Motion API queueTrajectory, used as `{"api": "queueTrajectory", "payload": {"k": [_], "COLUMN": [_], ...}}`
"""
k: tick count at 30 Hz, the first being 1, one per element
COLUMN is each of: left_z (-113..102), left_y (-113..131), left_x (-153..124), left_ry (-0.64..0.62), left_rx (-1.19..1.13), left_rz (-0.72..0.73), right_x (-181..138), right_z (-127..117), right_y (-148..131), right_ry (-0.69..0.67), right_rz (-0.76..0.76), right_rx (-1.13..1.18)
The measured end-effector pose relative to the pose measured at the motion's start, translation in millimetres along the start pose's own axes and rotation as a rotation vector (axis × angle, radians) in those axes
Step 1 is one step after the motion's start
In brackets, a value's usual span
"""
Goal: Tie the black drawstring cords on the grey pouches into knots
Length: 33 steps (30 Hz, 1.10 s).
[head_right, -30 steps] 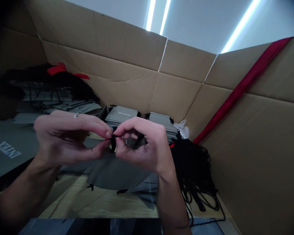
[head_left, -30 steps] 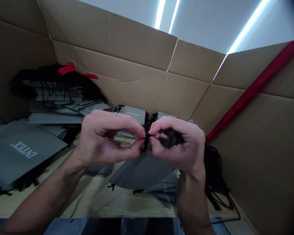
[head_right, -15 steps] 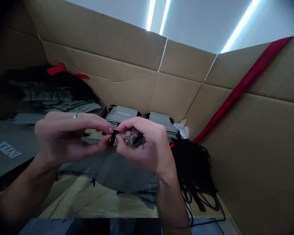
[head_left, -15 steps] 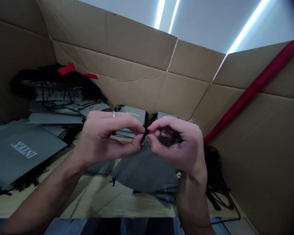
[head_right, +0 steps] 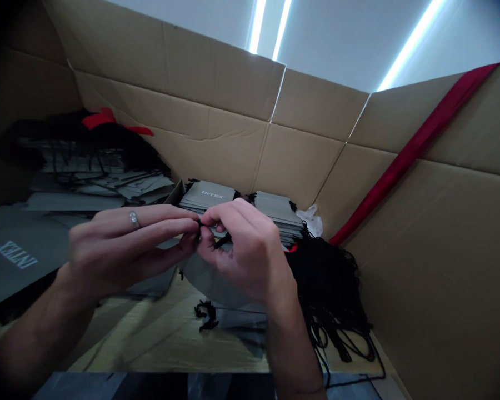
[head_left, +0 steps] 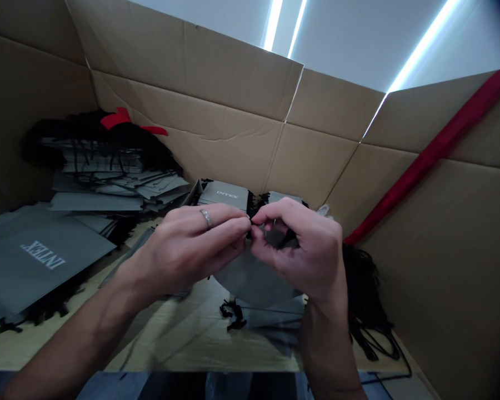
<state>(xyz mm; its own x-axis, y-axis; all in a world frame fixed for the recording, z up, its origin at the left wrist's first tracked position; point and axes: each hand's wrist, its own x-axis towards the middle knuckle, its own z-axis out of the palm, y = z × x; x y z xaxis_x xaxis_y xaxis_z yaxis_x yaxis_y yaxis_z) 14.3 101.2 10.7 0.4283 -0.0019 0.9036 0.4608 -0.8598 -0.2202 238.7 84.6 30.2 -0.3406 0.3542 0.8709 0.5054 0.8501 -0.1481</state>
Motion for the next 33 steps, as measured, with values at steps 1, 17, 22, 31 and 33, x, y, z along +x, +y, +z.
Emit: {"api": "queueTrajectory", "payload": {"k": [1, 17, 22, 31, 33], "left_z": [0.8, 6.9, 10.4, 3.9, 1.3], "left_y": [0.5, 4.7, 4.4, 4.5, 5.0], "left_x": [0.5, 10.8, 15.1, 22.2, 23.2], "left_ry": [0.014, 0.161, 0.171, -0.217, -0.231], "left_rx": [-0.010, -0.357, -0.574, -0.656, -0.623], "left_rz": [-0.003, -0.237, -0.326, -0.432, -0.372], "right_x": [0.0, -3.5, -3.0, -1.8, -0.5], "right_z": [0.5, -2.4, -2.0, -8.6, -14.5], "right_y": [-0.8, -10.2, -10.2, -4.0, 1.0], "right_ry": [0.011, 0.084, 0.132, 0.146, 0.077], "right_rz": [0.008, 0.125, 0.136, 0.125, 0.159], "right_rx": [0.001, 0.168, 0.112, 0.119, 0.204]}}
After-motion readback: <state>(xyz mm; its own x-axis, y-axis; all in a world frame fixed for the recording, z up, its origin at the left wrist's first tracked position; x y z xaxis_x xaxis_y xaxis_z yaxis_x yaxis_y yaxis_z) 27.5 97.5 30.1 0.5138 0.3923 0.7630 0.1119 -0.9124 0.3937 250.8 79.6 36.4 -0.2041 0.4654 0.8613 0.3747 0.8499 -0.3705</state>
